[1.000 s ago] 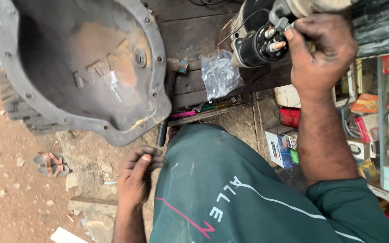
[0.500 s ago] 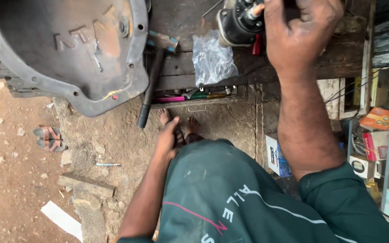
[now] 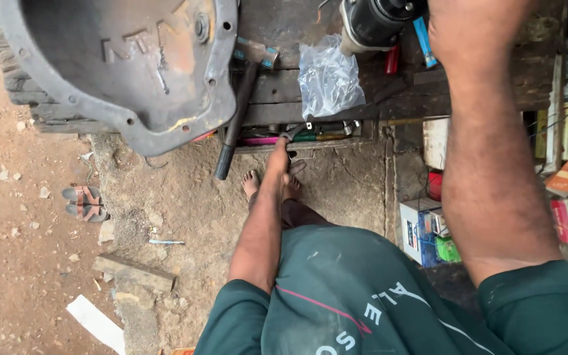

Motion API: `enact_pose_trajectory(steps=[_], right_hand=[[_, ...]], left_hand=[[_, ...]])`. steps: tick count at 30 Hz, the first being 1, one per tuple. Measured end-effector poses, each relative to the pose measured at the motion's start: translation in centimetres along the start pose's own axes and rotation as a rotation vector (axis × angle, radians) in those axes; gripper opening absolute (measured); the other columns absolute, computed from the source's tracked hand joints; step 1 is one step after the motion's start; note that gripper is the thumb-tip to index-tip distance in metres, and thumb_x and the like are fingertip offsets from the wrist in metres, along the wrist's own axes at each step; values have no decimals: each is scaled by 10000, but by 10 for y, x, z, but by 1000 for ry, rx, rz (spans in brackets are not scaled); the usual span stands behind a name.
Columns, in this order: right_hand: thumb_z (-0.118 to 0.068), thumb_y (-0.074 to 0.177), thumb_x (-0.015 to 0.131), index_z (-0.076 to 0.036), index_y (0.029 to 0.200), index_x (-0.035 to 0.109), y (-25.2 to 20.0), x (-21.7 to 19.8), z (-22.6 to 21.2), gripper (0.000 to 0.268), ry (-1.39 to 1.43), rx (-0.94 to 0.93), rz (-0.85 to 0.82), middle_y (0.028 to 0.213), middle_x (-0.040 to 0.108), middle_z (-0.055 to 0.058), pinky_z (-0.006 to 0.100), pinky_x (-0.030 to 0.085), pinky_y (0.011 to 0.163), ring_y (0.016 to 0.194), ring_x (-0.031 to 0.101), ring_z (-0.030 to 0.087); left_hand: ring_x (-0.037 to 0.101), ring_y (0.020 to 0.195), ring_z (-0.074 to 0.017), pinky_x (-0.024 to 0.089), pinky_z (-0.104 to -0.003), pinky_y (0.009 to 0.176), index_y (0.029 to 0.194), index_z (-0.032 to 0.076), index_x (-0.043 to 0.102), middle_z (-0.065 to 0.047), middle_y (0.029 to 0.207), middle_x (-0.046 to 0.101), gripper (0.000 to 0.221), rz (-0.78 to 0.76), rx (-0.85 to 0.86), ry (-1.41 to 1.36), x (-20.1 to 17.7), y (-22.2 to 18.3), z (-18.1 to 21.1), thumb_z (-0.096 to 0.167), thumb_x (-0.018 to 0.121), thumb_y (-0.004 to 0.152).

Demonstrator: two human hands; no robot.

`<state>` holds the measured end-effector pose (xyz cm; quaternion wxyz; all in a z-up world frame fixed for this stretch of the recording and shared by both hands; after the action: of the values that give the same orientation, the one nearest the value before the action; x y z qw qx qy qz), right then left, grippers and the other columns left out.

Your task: Servicing and assembling components of a starter motor on a workbench using hand tools.

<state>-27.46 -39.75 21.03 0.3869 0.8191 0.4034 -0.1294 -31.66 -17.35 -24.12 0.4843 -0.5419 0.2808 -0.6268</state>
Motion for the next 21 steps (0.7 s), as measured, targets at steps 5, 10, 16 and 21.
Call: enact_pose_trajectory(steps=[5, 10, 16, 21], right_hand=[[-134, 1081, 749, 34, 1037, 612, -10, -5, 12, 221, 63, -73, 9, 889, 647, 66, 357, 510, 633, 734, 641, 188], [-154, 1111, 727, 25, 1069, 593, -30, -4, 32, 228, 136, -114, 3, 917, 643, 77, 370, 528, 657, 746, 637, 202], [-178, 1147, 702, 15, 1107, 570, -82, 18, 50, 237, 221, -125, -15, 950, 639, 91, 386, 548, 685, 761, 632, 218], [-199, 1178, 682, 6, 1139, 552, -132, 25, 63, 245, 235, -146, 9, 978, 636, 103, 401, 565, 709, 774, 628, 231]], left_hand=[[644, 1024, -364, 625, -454, 798, 1455, 188, 477, -182, 1390, 541, 631, 23, 66, 36, -18, -17, -44, 571, 460, 954], [686, 904, -257, 620, -400, 747, 1373, 151, 554, -147, 1216, 644, 586, -16, -5, 11, -53, -58, -122, 569, 445, 977], [734, 889, -279, 642, -385, 767, 1288, 55, 604, -152, 1116, 733, 532, -6, -80, -4, -114, -54, -217, 476, 492, 983], [741, 855, -309, 641, -407, 764, 1291, 54, 589, -201, 1112, 730, 542, -55, -116, 1, -127, -56, -222, 484, 476, 981]])
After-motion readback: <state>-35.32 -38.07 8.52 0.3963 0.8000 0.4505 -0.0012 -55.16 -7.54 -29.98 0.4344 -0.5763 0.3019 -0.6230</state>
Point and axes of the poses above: each hand's wrist, its own y-axis towards the middle knuckle, its own x-axis out of the palm, z = x × y, the point moved 1 cm from there along y, towards the middle knuckle
